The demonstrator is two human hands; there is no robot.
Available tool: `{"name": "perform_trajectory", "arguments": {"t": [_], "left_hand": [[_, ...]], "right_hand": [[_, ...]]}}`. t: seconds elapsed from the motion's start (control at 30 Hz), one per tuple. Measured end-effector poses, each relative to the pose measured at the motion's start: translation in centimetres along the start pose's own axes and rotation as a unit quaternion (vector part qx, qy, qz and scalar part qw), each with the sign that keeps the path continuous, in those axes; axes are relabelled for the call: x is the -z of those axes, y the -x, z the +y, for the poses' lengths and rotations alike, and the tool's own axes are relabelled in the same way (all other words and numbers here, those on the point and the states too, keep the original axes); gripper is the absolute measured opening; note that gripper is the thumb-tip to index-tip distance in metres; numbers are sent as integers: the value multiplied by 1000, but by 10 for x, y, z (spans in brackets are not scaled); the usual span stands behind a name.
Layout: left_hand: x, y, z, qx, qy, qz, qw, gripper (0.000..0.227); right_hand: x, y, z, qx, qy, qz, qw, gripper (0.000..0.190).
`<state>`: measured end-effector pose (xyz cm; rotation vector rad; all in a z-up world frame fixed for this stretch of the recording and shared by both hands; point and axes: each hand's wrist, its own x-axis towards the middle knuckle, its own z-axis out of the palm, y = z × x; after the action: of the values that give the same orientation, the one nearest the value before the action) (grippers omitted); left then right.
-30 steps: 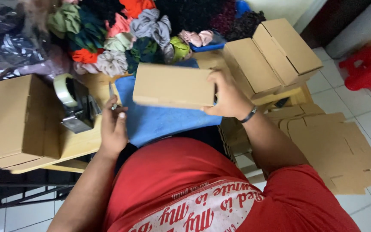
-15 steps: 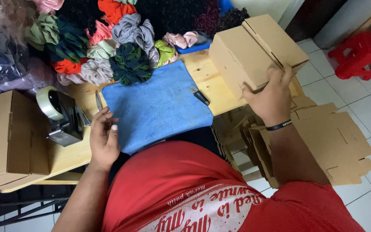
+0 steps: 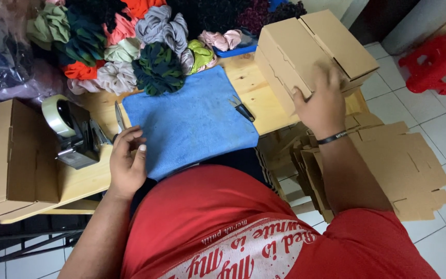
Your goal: The person picks up a maroon scrunchie, places it into a cardboard box, and closes the box. Then the person picks up an orange scrunchie and begins to adjust it on the table.
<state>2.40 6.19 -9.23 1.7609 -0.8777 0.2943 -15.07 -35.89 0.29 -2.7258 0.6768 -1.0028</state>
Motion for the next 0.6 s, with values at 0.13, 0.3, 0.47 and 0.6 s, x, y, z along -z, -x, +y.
{"name": "perform_trajectory", "arguments": {"t": [0.13, 0.3, 0.47, 0.6], "left_hand": [[1, 0, 1, 6, -4, 11, 1000, 26], [0, -1, -7, -4, -12, 21, 1000, 27], [1, -1, 0, -17, -22, 37, 999, 26], [1, -1, 2, -15, 0, 52, 999, 23]], "right_hand": [[17, 13, -5, 82, -80, 83, 990, 38], [-69, 21, -17, 156, -187, -46, 969, 19], [-125, 21, -40, 193, -75, -91, 974, 23], [-158, 20, -25, 124, -37, -116, 985, 28]]}}
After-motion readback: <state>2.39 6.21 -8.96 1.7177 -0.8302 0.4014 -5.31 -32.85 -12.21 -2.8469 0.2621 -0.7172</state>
